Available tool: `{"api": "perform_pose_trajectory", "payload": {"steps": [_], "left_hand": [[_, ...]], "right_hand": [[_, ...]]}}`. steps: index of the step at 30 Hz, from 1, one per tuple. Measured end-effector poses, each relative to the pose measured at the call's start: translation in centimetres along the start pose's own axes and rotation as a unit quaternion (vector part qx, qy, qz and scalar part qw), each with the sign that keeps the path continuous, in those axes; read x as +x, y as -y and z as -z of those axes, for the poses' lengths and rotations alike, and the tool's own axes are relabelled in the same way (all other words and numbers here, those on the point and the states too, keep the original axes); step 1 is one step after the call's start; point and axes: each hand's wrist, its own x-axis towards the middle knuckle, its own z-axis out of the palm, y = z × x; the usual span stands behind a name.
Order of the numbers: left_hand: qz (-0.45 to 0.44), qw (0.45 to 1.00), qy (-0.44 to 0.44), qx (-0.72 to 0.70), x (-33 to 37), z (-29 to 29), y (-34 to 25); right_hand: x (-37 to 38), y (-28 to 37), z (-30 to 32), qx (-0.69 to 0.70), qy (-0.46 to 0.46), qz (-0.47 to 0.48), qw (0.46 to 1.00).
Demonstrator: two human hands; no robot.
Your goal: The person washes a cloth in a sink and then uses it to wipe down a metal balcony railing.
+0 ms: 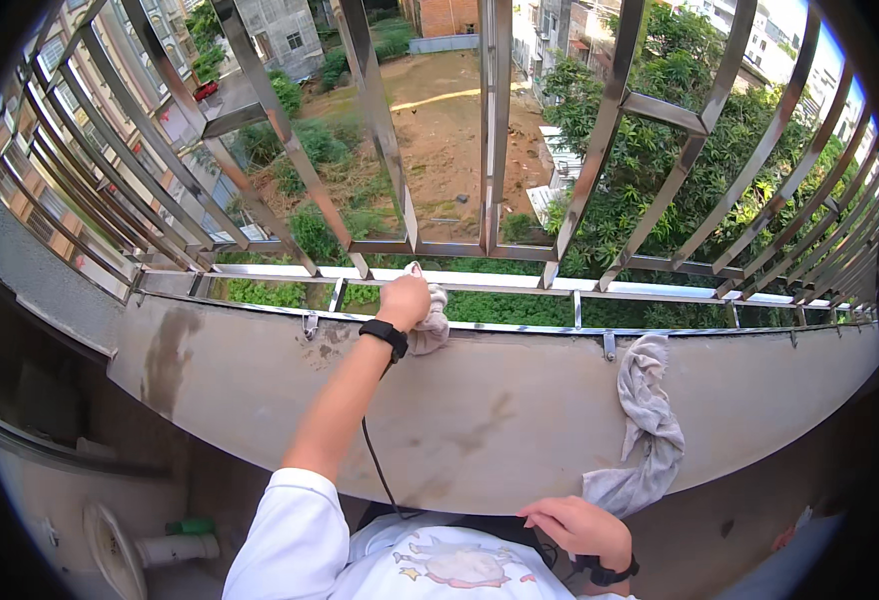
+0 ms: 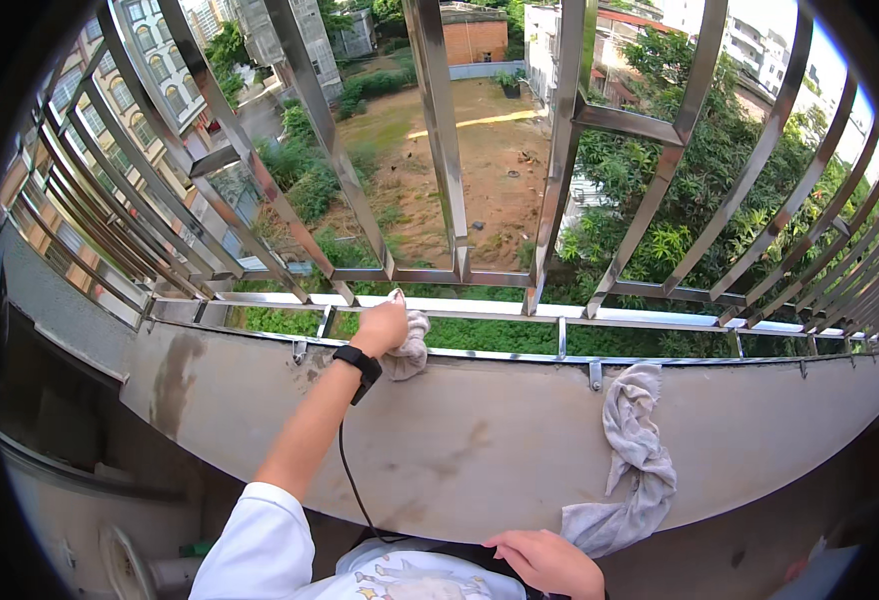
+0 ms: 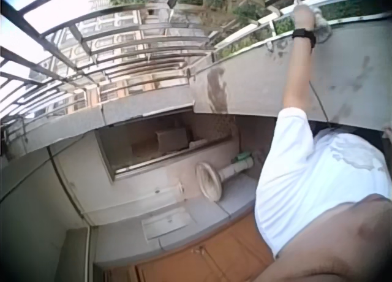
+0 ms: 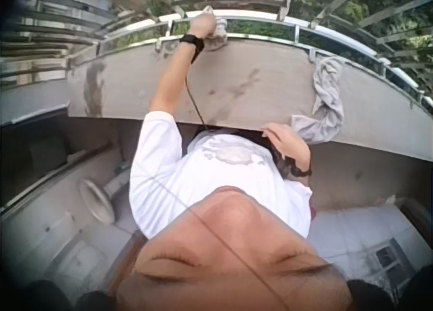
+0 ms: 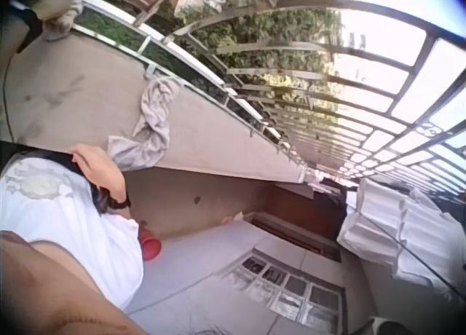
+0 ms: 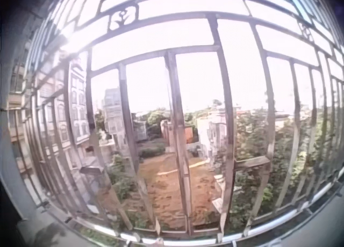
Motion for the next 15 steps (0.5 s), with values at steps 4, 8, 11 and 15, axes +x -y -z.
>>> {"api": "perform_pose_trajectory", "payload": {"steps": [4,8,11,15], "left_hand": [[0.046,0.995,0.086,0.013,-0.4,0.7,3.9],[-0.026,0.995,0.058,0.073,-0.1,0.1,1.5],[-0.112,0.987,-0.017,0.11,0.7,-0.7,-5.7],[-0.177,0.975,-0.122,0.051,1.2,-3.4,-13.4]], "right_hand": [[0.3,0.6,0.5,-0.002,0.017,-0.015,1.0],[0.3,1.5,0.6,0.012,0.032,-0.088,0.996],[-0.3,0.5,0.0,-0.003,0.005,-0.038,0.999],[-0.1,2.2,0.2,0.004,0.013,-0.096,0.995]]}}
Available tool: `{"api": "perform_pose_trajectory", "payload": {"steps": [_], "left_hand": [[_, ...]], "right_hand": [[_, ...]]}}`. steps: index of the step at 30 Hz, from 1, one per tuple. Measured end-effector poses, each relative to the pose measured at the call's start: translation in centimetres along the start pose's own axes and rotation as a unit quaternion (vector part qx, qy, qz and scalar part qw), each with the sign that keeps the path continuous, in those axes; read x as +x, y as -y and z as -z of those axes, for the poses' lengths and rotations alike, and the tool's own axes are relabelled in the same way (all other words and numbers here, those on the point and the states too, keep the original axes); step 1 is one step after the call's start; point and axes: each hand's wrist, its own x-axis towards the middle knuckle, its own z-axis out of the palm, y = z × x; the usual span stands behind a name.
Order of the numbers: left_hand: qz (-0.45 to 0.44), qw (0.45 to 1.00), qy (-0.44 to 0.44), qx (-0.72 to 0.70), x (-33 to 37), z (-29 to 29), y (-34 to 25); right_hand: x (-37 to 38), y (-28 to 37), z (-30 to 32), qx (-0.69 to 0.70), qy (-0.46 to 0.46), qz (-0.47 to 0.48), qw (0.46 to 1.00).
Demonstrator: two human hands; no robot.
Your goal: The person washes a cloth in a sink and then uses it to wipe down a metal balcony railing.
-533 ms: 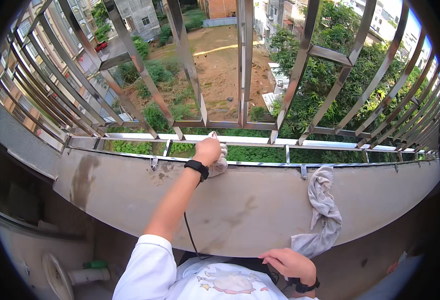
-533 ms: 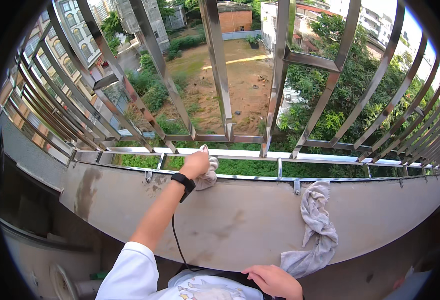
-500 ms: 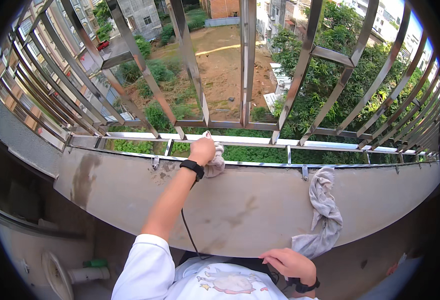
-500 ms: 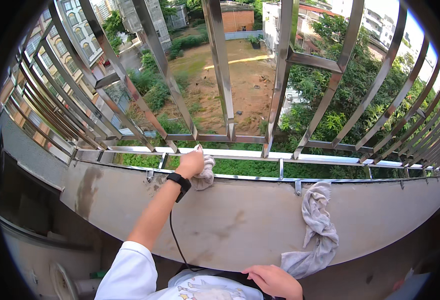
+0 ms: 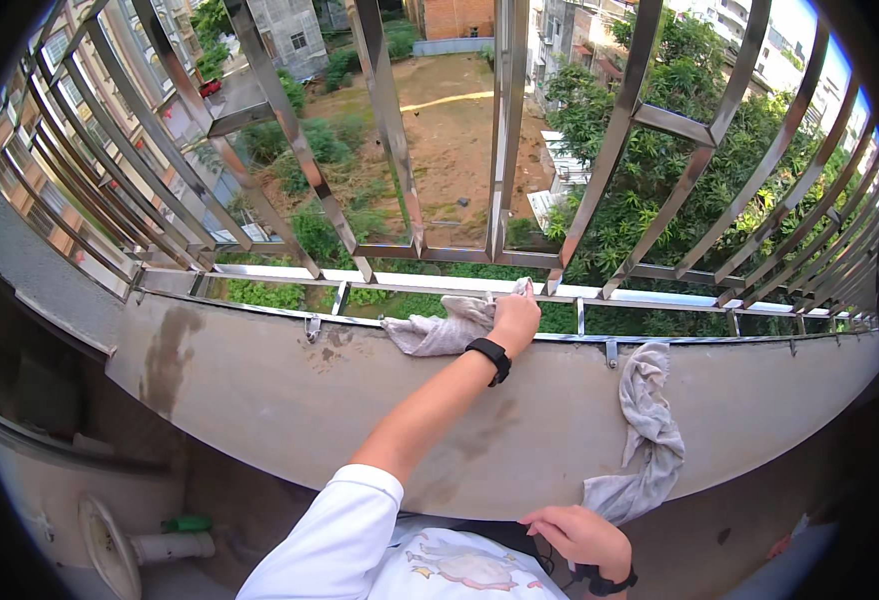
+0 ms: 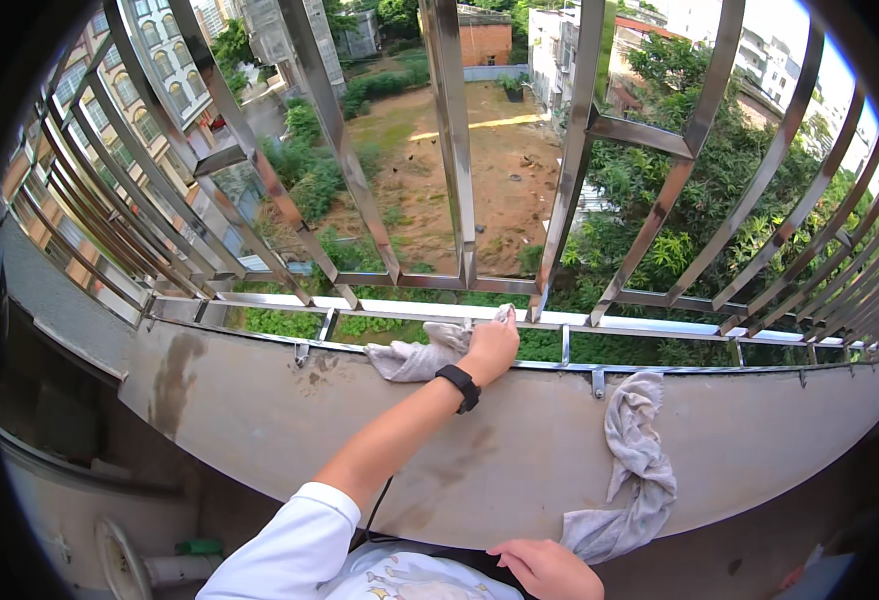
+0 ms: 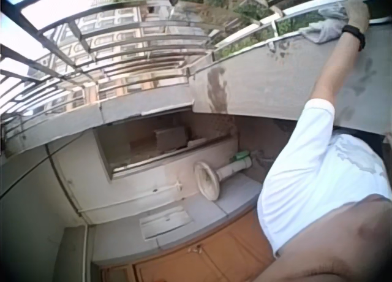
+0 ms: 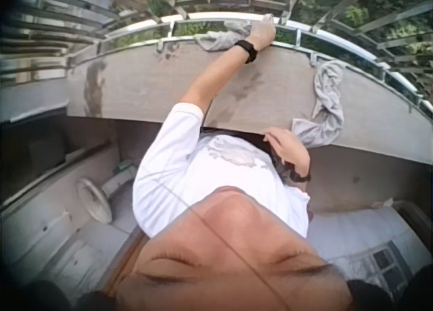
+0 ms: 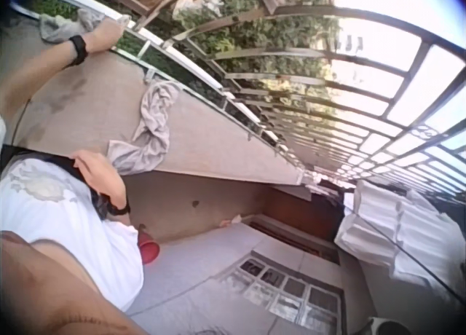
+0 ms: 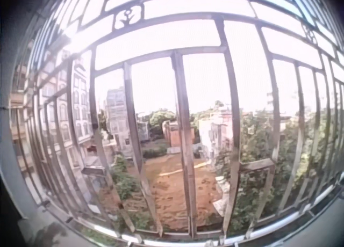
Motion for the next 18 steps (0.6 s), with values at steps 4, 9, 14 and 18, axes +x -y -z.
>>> {"api": "perform_pose_trajectory", "payload": {"steps": [4,9,14,18], "left_hand": [[-0.013,0.998,-0.012,-0.055,-0.6,0.2,1.2],[0.075,0.988,0.105,-0.085,-3.3,2.5,8.7],[0.215,0.961,0.173,-0.014,-6.2,3.7,12.8],[0.214,0.956,0.2,0.011,-4.7,2.6,12.3]], "right_hand": [[0.0,-1.6,-0.5,0.007,-0.01,0.04,0.999],[0.4,-0.1,0.6,0.031,0.01,0.009,0.999],[0.7,0.0,1.3,0.006,0.018,0.01,1.0],[0.2,-1.4,0.9,0.007,0.018,0.004,1.0]]}}
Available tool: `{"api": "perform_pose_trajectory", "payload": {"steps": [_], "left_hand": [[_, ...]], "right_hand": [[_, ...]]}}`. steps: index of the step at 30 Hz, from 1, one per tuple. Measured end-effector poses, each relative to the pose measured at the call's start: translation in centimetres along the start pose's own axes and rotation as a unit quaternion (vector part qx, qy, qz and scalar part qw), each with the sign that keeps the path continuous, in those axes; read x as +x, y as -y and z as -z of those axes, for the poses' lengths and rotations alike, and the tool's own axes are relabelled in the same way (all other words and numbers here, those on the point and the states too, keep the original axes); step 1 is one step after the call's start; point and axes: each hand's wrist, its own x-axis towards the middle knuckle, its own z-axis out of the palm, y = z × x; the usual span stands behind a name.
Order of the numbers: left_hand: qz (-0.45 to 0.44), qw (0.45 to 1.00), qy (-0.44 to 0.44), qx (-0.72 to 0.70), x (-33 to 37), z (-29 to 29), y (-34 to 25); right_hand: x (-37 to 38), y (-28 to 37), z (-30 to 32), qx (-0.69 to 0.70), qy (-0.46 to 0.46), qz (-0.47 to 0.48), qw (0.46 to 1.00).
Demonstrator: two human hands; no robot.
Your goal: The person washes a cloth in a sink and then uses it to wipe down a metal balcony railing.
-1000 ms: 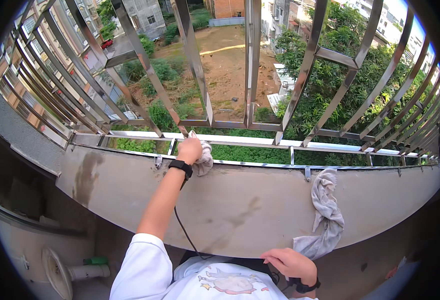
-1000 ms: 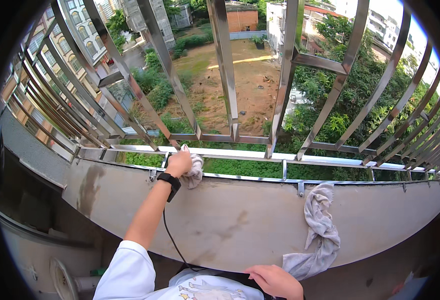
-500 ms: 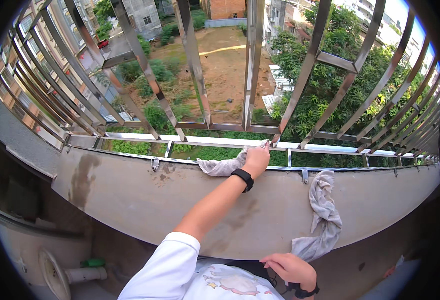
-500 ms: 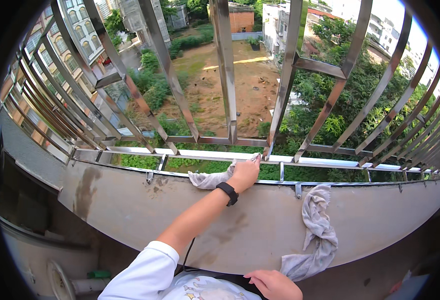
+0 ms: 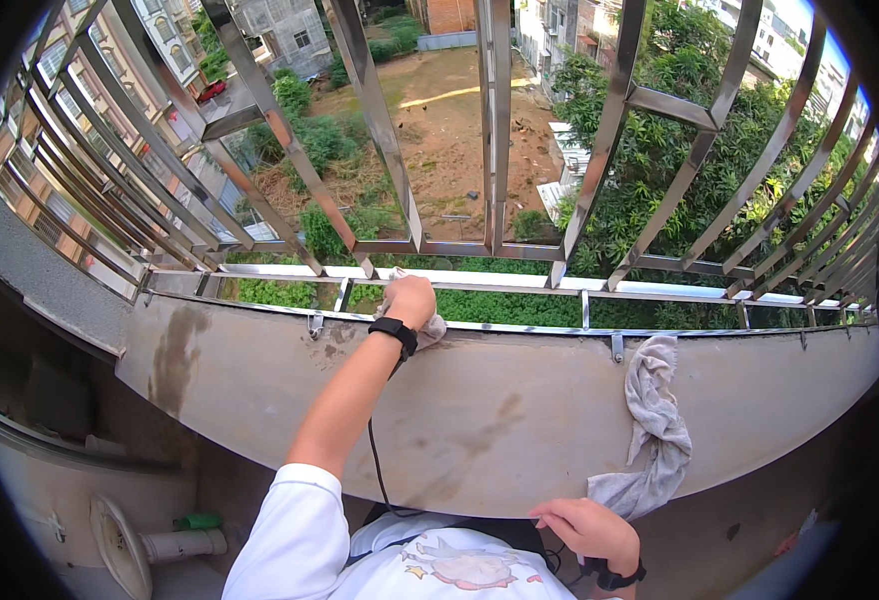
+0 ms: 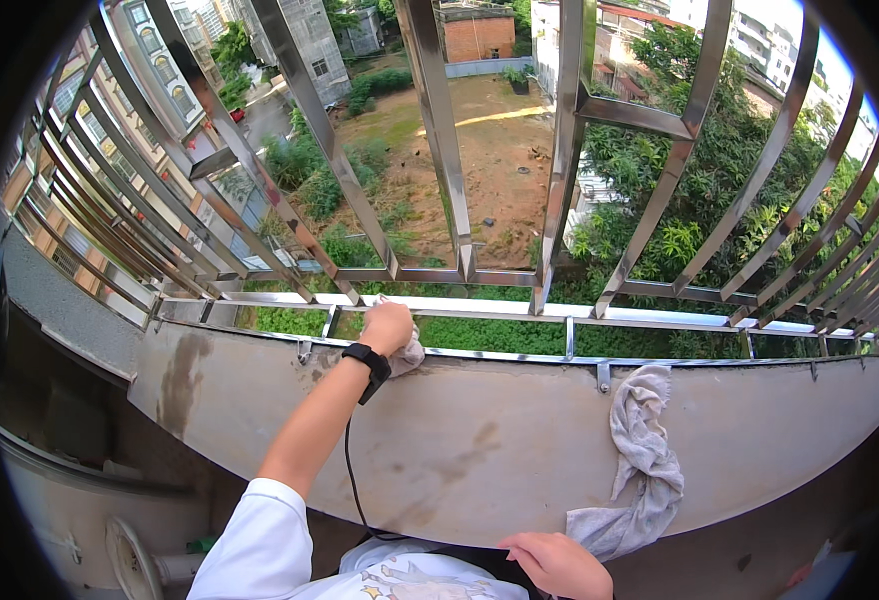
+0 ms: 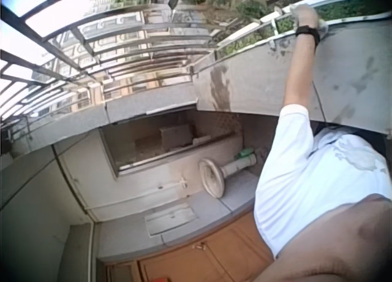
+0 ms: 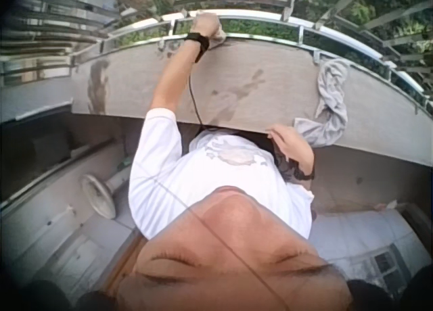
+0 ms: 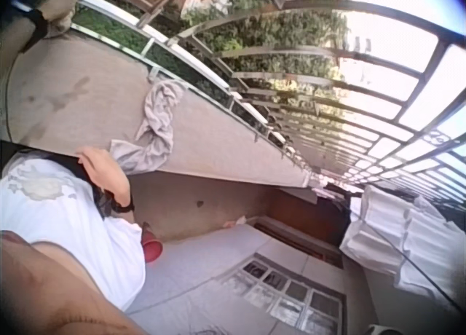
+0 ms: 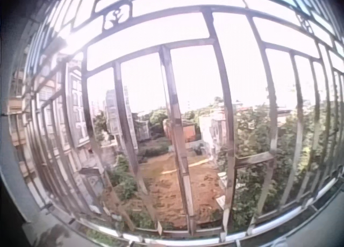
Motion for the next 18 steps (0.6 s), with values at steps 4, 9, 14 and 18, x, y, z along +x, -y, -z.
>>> {"api": "perform_pose_trajectory", "payload": {"steps": [4,9,14,18], "left_hand": [[-0.139,0.987,-0.068,-0.052,0.5,0.7,-7.1],[-0.201,0.964,-0.084,-0.15,0.2,1.0,-14.7],[-0.227,0.959,-0.058,-0.161,0.3,1.4,-9.4],[-0.115,0.988,-0.054,-0.086,0.7,0.7,-1.1]], "right_hand": [[-1.1,-1.9,-0.9,-0.006,-0.043,0.029,0.999],[-2.0,-2.1,-0.7,0.0,-0.045,-0.003,0.999],[-2.1,-2.5,-0.6,0.015,-0.069,0.011,0.997],[-1.6,-0.5,0.5,0.042,-0.017,-0.096,0.994]]}}
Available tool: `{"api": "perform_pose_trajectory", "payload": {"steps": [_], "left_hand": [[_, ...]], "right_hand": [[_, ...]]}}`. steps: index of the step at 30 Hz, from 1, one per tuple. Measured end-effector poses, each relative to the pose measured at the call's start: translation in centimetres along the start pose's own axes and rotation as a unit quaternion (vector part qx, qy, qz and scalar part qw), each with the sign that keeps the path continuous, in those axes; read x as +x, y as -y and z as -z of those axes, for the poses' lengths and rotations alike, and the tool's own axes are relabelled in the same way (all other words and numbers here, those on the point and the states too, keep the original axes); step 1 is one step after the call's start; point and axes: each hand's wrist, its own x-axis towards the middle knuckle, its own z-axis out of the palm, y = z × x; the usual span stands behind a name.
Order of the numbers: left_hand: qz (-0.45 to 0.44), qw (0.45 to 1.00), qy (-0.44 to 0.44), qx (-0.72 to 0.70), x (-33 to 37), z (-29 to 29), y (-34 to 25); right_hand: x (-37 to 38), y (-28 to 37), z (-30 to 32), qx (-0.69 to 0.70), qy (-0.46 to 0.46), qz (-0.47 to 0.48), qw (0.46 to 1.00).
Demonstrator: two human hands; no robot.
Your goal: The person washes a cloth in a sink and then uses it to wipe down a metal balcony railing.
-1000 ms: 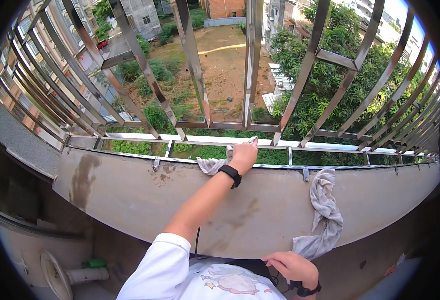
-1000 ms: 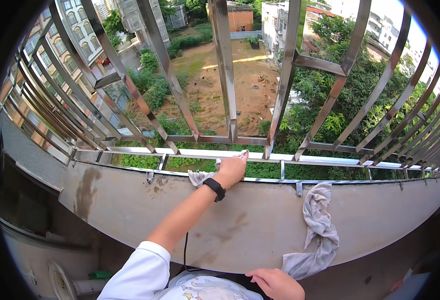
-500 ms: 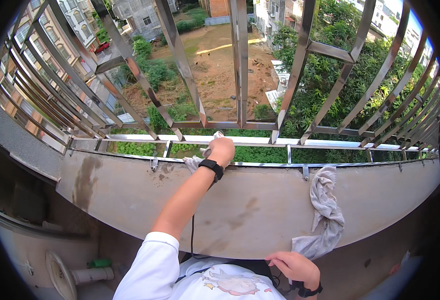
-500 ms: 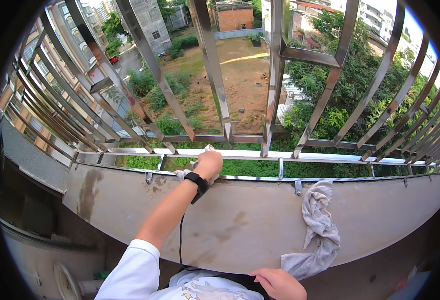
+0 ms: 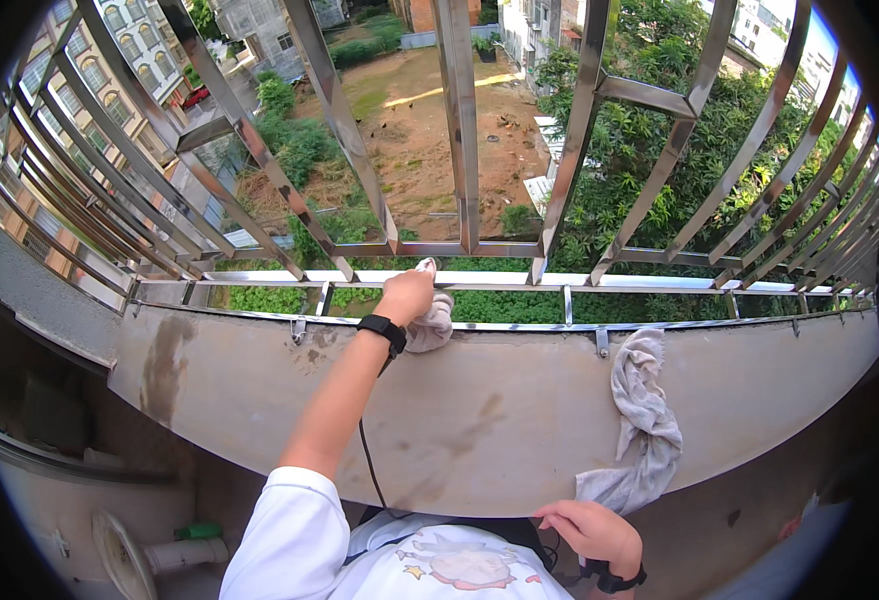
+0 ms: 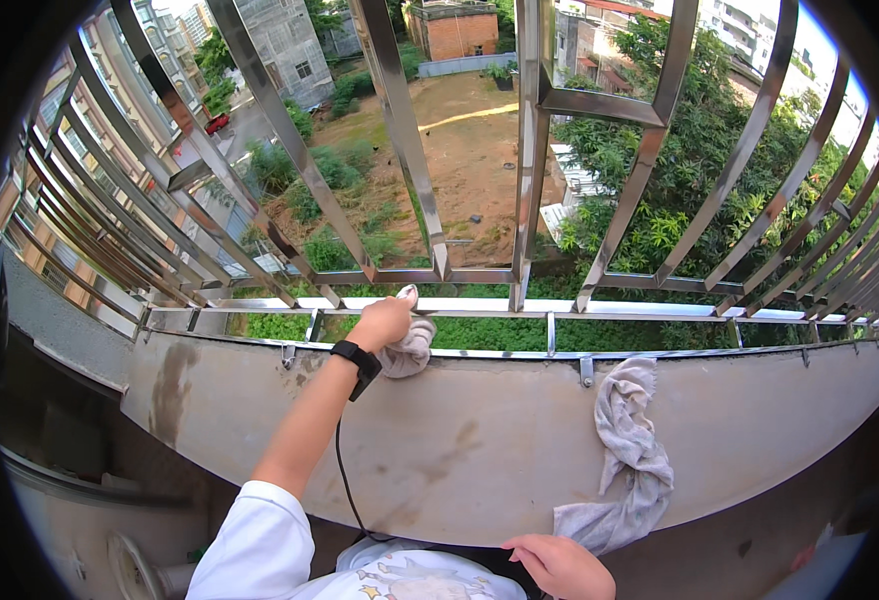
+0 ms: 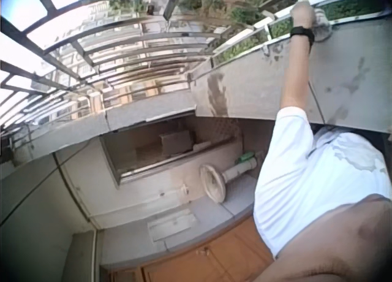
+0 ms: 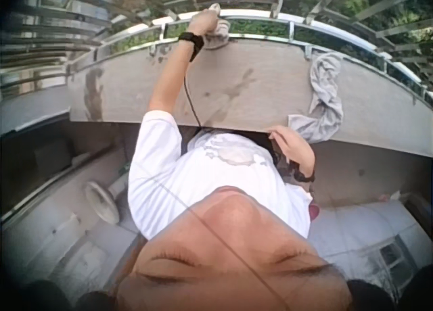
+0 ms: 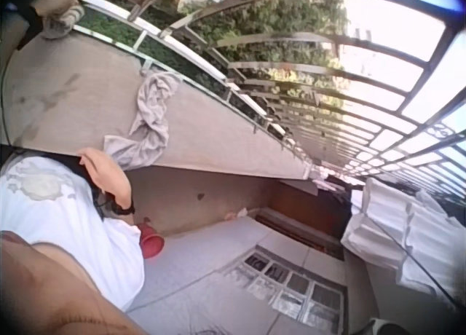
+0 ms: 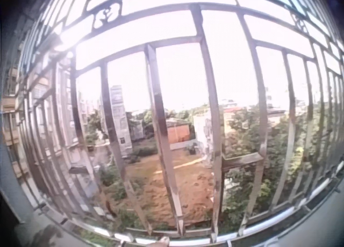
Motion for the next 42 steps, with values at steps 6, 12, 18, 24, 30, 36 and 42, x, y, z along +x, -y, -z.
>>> {"api": "perform_pose_trajectory", "payload": {"steps": [6,12,18,24,30,36,42], "left_hand": [[0.139,0.985,-0.02,0.104,-2.9,-0.6,5.4],[0.005,1.0,0.015,-0.024,0.6,-1.1,-1.3],[-0.121,0.99,-0.069,-0.02,1.9,-3.9,-12.8],[-0.101,0.992,-0.06,0.036,0.8,-2.5,-12.0],[-0.014,0.997,-0.007,0.081,0.9,-1.6,-10.1],[-0.119,0.99,-0.08,0.018,1.3,-3.7,-13.8],[-0.227,0.955,-0.056,-0.181,-2.2,1.7,-11.0]], "right_hand": [[0.7,-1.2,0.1,-0.042,-0.017,0.112,0.993],[0.4,-1.8,-0.4,-0.036,-0.032,0.129,0.99],[-0.7,-1.9,-1.5,-0.023,-0.04,0.114,0.992],[-1.9,-2.1,-1.8,-0.004,-0.07,0.106,0.992],[-2.5,-2.6,-2.6,-0.024,-0.09,0.113,0.989],[-3.5,-1.6,-4.1,-0.035,-0.083,0.069,0.994],[-4.1,-0.4,-3.9,-0.029,-0.181,0.106,0.977]]}}
